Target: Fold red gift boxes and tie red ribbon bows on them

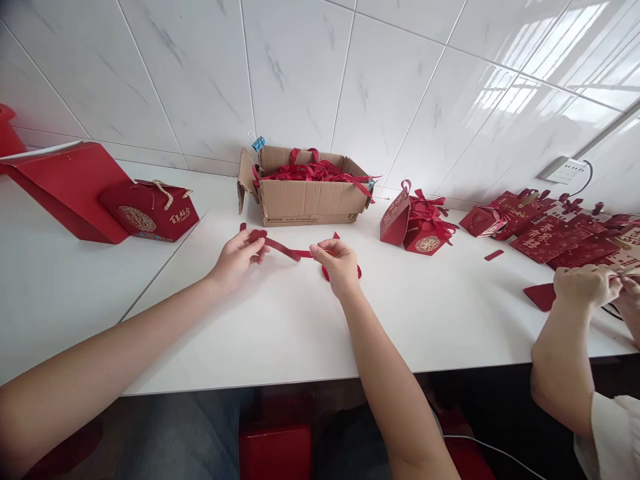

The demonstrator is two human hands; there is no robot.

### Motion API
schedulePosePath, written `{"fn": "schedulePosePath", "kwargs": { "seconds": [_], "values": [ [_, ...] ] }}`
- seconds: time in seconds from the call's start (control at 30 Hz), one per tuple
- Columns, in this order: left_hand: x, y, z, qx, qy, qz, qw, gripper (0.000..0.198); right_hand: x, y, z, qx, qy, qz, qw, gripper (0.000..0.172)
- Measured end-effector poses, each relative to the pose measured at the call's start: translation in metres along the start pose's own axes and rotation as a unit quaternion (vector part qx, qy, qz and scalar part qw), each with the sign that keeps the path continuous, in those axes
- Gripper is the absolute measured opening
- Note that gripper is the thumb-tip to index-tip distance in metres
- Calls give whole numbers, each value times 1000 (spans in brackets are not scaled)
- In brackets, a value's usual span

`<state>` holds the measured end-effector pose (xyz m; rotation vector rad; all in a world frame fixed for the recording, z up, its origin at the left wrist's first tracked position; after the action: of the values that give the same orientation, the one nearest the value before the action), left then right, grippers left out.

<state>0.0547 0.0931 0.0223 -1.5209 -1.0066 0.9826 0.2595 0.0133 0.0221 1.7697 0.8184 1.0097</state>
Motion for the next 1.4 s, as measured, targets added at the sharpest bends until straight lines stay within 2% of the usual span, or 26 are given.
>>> {"fn": "schedulePosePath", "kwargs": {
  "seconds": [0.13, 0.33, 0.53, 0.7, 0.8, 0.87, 0.97, 1.03, 1.1, 1.17, 1.27, 1.33, 1.4],
  "values": [
    [-22, -11, -17, 50, 9, -47, 998, 33, -13, 16, -21, 19, 58, 24, 998, 28],
    [-46, -14, -40, 121, 69, -73, 988, 30, -28, 33, -42, -12, 144, 72, 987, 26],
    [-60, -22, -46, 183, 84, -146, 969, 25, -31, 42, -41, -67, 150, 144, 976, 24],
    [-66, -26, -49, 183, 106, -171, 962, 24, -32, 47, -42, -74, 147, 176, 971, 18],
    [-64, -28, -48, 168, 96, -164, 967, 23, -32, 49, -42, -88, 148, 188, 967, 15],
    [-59, -25, -43, 152, 80, -137, 976, 23, -32, 48, -42, -101, 145, 186, 966, 14],
    [-48, -11, -39, 164, 73, -61, 982, 27, -30, 42, -39, -95, 129, 145, 976, 15],
    [-43, -4, -35, 217, 57, -41, 974, 35, -29, 37, -36, -80, 114, 113, 984, 17],
    [-42, -11, -30, 288, 16, -95, 953, 43, -27, 34, -33, -77, 103, 94, 987, 18],
    [-49, -24, -33, 340, -8, -196, 920, 38, -25, 30, -32, -79, 98, 80, 989, 19],
    [-63, -34, -46, 356, 33, -303, 883, 17, -24, 24, -35, -73, 107, 57, 990, 20],
    [-70, -36, -52, 349, 58, -337, 873, 10, -25, 20, -39, -75, 124, 43, 989, 21],
    [-74, -38, -54, 345, 59, -354, 867, 11, -27, 18, -42, -80, 136, 34, 987, 21]
  ]
}}
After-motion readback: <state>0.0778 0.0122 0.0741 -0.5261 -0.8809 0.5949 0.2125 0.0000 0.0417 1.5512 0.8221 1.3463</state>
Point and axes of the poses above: each hand's wrist, its own x-axis towards the middle knuckle, its own z-axis out of the back of the hand, y = z × x, the point moved 9 cm from there along x, towards the middle knuckle, and after that the axes turned 11 degrees about z, right-handed, at the moved point
